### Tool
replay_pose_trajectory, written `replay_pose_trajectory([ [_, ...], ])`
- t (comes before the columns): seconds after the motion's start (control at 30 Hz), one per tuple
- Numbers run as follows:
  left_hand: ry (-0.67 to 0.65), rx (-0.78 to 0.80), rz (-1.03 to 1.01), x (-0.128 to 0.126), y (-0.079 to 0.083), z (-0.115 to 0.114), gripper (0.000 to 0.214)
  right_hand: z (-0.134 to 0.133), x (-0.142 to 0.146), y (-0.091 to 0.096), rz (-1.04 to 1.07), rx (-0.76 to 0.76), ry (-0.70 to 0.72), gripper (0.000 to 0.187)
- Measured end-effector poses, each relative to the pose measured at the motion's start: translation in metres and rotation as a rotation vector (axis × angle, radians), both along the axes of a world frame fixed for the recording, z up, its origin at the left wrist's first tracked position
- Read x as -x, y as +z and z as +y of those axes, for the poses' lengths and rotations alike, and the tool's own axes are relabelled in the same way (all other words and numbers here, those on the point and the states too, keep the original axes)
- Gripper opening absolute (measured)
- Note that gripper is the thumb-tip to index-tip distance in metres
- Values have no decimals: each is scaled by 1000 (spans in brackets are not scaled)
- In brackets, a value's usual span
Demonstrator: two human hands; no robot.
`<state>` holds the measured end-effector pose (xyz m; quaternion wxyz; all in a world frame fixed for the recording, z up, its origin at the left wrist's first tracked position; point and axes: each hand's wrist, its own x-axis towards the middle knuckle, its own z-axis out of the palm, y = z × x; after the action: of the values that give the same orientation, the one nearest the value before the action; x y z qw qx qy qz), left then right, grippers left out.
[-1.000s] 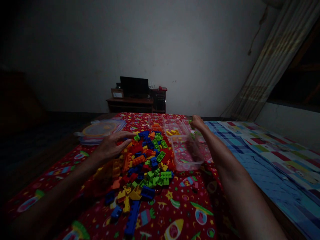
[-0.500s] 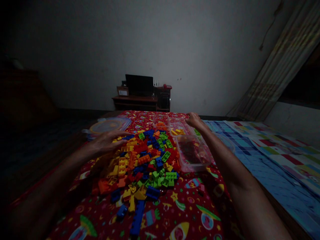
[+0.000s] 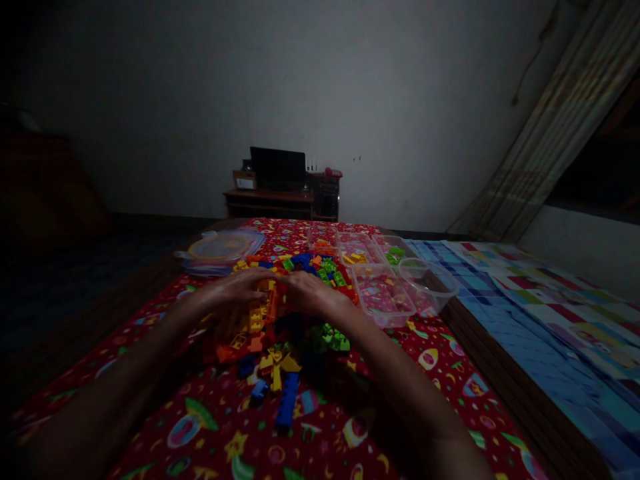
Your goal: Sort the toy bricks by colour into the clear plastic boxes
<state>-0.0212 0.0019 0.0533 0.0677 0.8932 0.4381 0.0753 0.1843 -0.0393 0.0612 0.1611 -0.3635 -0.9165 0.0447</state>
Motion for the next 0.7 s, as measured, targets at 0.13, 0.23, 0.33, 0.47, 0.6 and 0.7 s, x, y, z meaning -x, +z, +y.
replay_pose_trajectory([
  [0.13, 7, -10, 4, -3, -5, 3, 40, -1, 2, -10, -16, 37, -105, 23],
  [0.23, 9, -42, -9, -4, -10, 8, 32, -8, -6, -5, 66, 35, -149, 19],
  [0.33, 15, -61, -78, -6, -20, 13, 40, -13, -17, 4, 161, 28, -227, 28],
  [0.47, -59, -150, -241, -10, -40, 17, 55, -11, -28, 10, 226, 41, -325, 17],
  [0.6, -134, -217, -343, -15, -50, 14, 50, -6, -32, 3, 280, 58, -339, 11],
  [0.7, 15, -194, -363, -20, -37, 6, 28, 0, -35, -1, 365, 52, -337, 31],
])
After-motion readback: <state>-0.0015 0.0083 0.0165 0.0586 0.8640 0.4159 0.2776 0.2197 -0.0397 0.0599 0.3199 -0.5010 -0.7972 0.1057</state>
